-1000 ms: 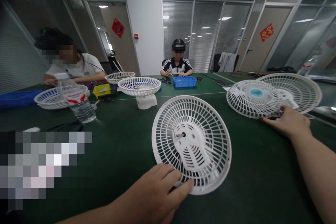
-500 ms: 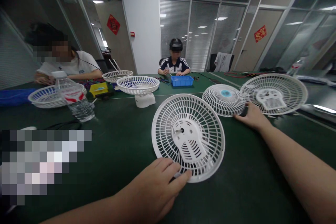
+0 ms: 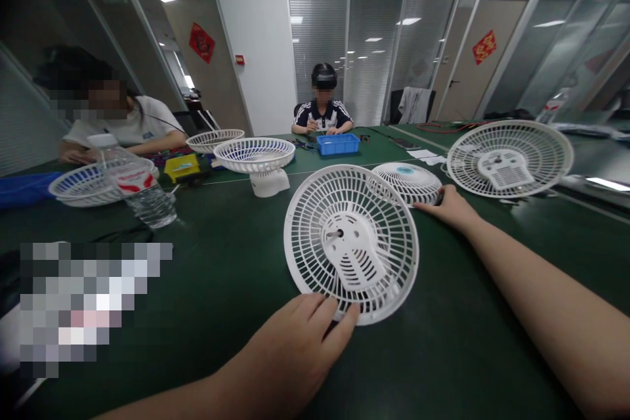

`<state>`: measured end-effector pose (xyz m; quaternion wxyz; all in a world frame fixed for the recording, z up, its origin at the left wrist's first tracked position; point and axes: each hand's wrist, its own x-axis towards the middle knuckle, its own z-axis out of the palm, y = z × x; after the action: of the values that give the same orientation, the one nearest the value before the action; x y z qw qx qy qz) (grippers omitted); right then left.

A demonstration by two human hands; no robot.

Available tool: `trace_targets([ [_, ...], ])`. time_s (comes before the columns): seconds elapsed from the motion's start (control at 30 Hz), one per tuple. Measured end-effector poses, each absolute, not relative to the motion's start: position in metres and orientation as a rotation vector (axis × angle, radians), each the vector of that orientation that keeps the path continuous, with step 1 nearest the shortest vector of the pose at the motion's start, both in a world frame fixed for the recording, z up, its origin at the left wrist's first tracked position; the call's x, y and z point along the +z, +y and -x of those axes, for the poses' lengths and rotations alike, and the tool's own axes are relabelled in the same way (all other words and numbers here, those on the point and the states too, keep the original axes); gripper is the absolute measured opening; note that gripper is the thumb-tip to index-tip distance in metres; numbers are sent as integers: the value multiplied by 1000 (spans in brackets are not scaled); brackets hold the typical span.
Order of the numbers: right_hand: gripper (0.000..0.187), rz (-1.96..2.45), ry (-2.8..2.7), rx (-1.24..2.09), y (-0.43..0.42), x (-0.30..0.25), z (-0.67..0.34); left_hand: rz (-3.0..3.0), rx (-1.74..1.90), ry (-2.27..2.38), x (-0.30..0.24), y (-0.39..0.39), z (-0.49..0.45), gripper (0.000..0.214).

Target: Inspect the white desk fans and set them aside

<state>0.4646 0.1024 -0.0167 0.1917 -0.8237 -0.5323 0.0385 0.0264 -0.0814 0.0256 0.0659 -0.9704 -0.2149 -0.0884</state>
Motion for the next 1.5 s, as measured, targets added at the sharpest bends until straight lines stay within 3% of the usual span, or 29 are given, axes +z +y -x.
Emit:
trace_targets([
  [0.27,101,2352,-1546,165,104,-17,-466,2839,-264,-729,25,-76,-27,21],
  [0.6,105,2343,-1558,151,105,-17,-467,2782,-380,-758,23,-73,-27,8],
  [1.5,96,2390,-1620,114,109,-19,-469,2754,-373,-755,26,-86,-34,17],
])
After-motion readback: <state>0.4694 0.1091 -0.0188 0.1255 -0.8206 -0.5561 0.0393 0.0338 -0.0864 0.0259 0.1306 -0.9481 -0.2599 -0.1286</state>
